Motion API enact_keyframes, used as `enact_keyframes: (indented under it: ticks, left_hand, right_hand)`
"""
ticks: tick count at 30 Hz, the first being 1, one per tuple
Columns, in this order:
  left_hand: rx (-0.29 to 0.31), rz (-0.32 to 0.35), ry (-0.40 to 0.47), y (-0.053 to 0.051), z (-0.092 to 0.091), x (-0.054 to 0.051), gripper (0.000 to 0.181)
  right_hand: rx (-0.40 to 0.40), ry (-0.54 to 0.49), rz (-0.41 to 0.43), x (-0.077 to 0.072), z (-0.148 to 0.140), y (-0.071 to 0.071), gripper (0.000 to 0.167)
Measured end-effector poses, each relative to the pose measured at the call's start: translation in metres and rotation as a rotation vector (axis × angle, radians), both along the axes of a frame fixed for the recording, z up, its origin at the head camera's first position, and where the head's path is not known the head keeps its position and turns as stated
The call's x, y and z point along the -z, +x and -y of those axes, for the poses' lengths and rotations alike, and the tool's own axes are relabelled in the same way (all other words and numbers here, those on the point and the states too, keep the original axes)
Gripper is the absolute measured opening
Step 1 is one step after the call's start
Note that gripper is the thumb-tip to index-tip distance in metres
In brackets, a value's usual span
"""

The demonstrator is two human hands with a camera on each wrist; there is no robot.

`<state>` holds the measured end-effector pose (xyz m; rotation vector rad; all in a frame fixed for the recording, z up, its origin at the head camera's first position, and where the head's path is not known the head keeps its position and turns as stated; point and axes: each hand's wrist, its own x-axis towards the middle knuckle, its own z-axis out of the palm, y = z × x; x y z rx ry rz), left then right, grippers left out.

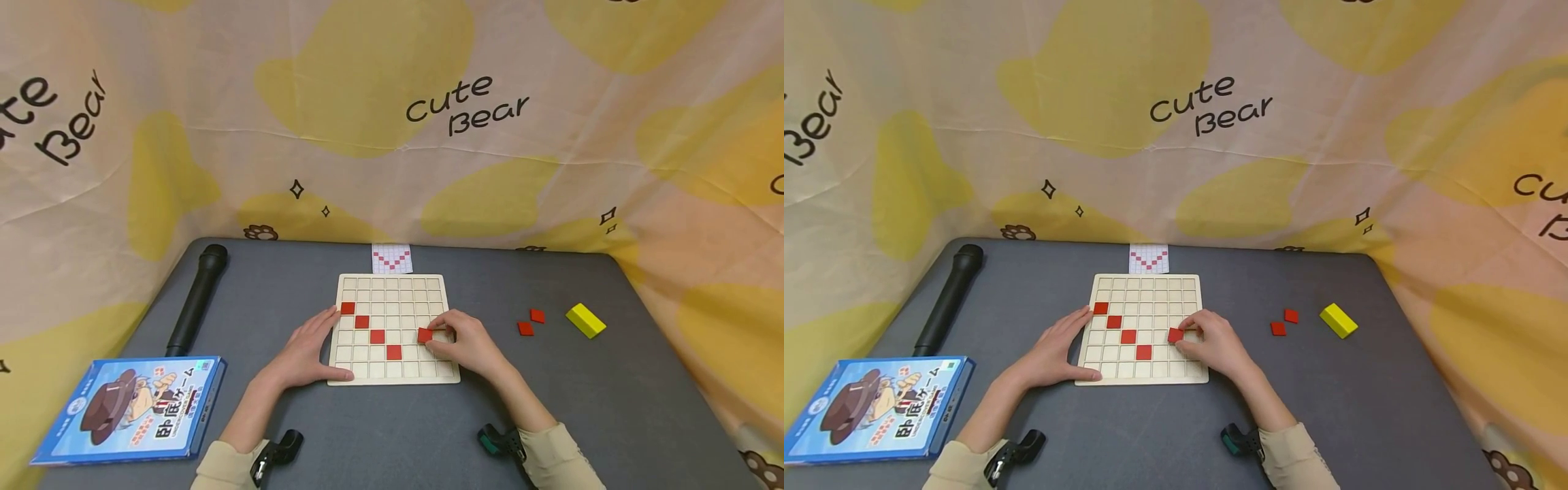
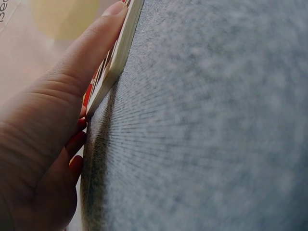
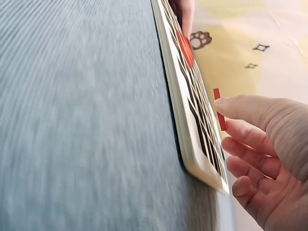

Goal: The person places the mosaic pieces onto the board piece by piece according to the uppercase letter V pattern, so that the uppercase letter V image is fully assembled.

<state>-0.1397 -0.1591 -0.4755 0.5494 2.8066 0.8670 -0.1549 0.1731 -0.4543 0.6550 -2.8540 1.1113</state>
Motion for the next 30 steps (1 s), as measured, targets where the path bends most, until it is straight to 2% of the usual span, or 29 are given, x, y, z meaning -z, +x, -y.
enact_keyframes:
  ticks: [10, 15, 30]
  left_hand:
    - [0.010, -0.007, -0.003, 0.000, 0.001, 0.002, 0.117]
    - [0.009, -0.017, 0.001, 0.000, 0.002, 0.002, 0.116]
    - [0.012, -0.020, 0.002, 0.000, 0.001, 0.001, 0.116]
  right_hand:
    - [-0.044, 0.050, -0.017, 0.008, 0.020, -0.008, 0.022]
    - [-0.051, 0.049, -0.045, 0.011, 0.023, -0.010, 0.023]
    - [-0.054, 0.002, -0.041, 0.013, 0.021, -0.007, 0.024]
